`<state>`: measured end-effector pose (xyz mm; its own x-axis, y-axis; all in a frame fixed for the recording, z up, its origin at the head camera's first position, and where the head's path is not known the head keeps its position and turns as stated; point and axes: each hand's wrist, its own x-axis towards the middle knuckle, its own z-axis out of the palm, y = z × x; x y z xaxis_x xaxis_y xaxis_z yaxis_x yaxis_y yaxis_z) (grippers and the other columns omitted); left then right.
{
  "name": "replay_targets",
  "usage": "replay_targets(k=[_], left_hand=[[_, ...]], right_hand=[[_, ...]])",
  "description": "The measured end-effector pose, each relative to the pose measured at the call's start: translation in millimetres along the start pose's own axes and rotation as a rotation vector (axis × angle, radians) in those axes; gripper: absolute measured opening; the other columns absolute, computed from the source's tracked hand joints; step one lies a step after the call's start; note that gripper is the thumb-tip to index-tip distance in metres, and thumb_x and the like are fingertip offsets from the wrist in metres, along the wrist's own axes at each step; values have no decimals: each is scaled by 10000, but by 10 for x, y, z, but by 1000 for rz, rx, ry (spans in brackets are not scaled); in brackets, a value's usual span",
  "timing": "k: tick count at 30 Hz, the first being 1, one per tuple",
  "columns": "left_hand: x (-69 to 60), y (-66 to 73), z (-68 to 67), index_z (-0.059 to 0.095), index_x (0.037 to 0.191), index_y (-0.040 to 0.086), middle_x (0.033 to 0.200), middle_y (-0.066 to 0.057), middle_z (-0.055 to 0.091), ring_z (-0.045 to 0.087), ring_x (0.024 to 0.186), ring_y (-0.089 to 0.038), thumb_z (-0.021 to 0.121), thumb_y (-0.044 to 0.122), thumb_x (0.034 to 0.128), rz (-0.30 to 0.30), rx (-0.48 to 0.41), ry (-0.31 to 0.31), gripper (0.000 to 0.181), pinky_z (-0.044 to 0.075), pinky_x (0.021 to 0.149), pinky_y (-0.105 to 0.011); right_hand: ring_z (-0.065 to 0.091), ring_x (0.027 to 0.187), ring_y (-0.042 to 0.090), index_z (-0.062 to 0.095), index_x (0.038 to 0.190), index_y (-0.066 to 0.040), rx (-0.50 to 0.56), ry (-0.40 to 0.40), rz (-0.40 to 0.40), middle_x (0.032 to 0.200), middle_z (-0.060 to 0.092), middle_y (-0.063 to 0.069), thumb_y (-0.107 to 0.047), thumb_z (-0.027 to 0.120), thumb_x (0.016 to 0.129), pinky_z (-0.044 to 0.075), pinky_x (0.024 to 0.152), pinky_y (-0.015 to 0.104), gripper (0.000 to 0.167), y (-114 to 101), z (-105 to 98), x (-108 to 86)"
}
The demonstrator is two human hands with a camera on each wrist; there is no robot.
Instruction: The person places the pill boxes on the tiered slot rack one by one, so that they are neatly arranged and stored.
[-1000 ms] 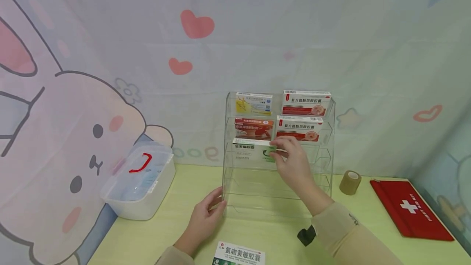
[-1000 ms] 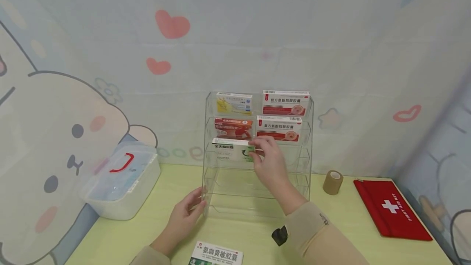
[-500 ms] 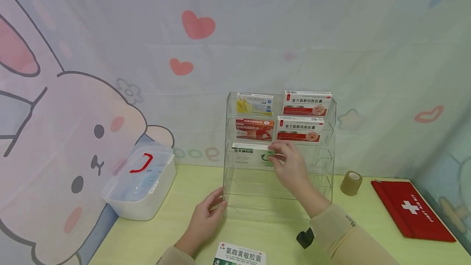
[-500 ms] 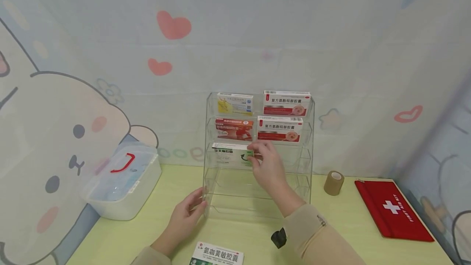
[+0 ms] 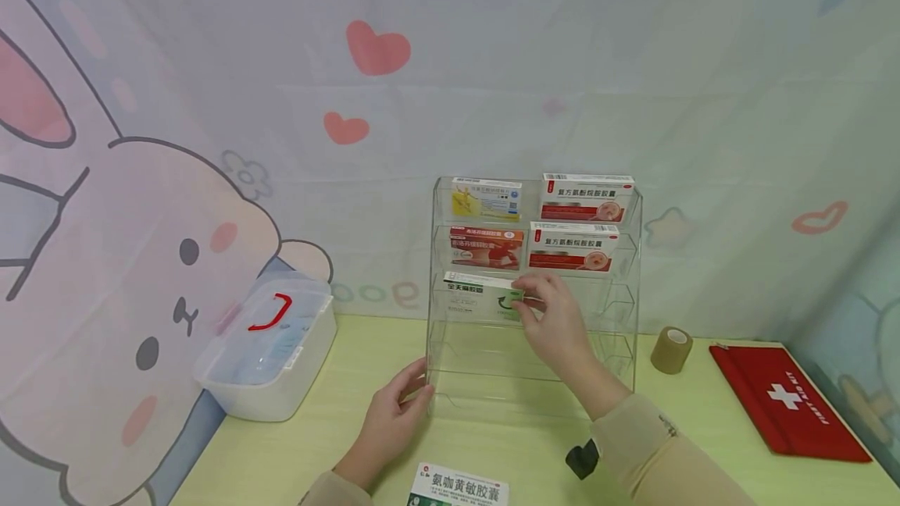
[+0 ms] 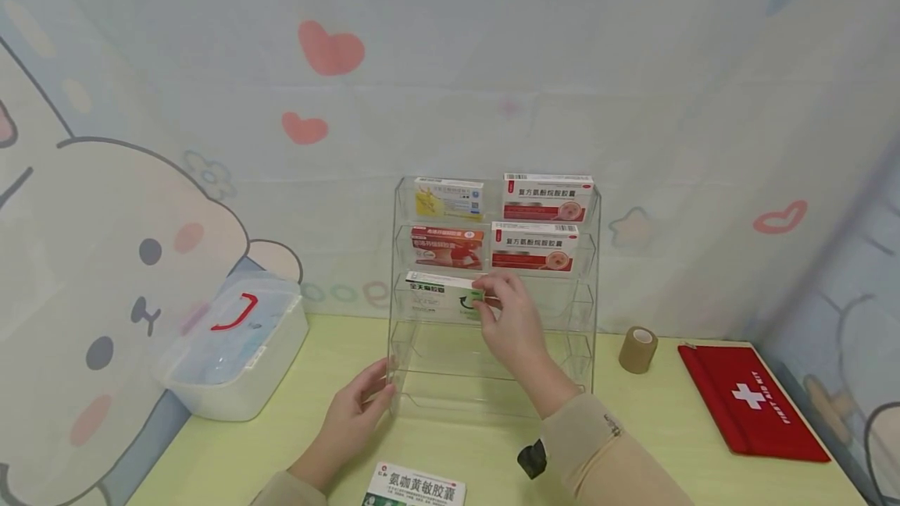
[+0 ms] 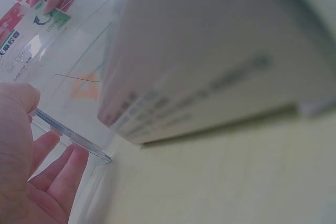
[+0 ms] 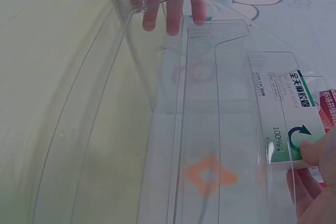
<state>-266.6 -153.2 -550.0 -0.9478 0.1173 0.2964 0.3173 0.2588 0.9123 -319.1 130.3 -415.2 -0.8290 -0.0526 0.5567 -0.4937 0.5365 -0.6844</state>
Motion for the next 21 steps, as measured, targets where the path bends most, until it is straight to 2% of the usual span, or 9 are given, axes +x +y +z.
replay_targets(k=[12, 17, 21], left_hand=[[-10, 9, 5, 600, 1560, 77, 1593, -173, 633, 698, 1370, -412, 715, 152, 1081, -1, 5, -1, 499, 624, 1041, -183], [-8, 15, 6, 614, 1554, 120, 1584, -149, 648, 706, 1364, -395, 716, 168, 1083, 0, 11, 8, 485, 632, 1033, -191], [-6, 23, 6, 625, 1547, 147, 1575, -139, 657, 707, 1364, -388, 721, 167, 1079, -9, 2, 10, 478, 627, 1027, -175]], right_hand=[[671, 1288, 357, 738, 1200, -5, -4, 46, -22, 1356, 650, 176, 11, 818, 960, 682, 1039, 456, 254, -8, 6, -58], [652, 1288, 347, 738, 1187, -25, -48, 106, -58, 1371, 655, 165, -19, 837, 948, 675, 1048, 501, 259, 15, 25, -100], [675, 1202, 310, 741, 1130, -25, -57, 179, -122, 1315, 687, 147, -13, 845, 934, 681, 989, 509, 222, 23, 41, -150]])
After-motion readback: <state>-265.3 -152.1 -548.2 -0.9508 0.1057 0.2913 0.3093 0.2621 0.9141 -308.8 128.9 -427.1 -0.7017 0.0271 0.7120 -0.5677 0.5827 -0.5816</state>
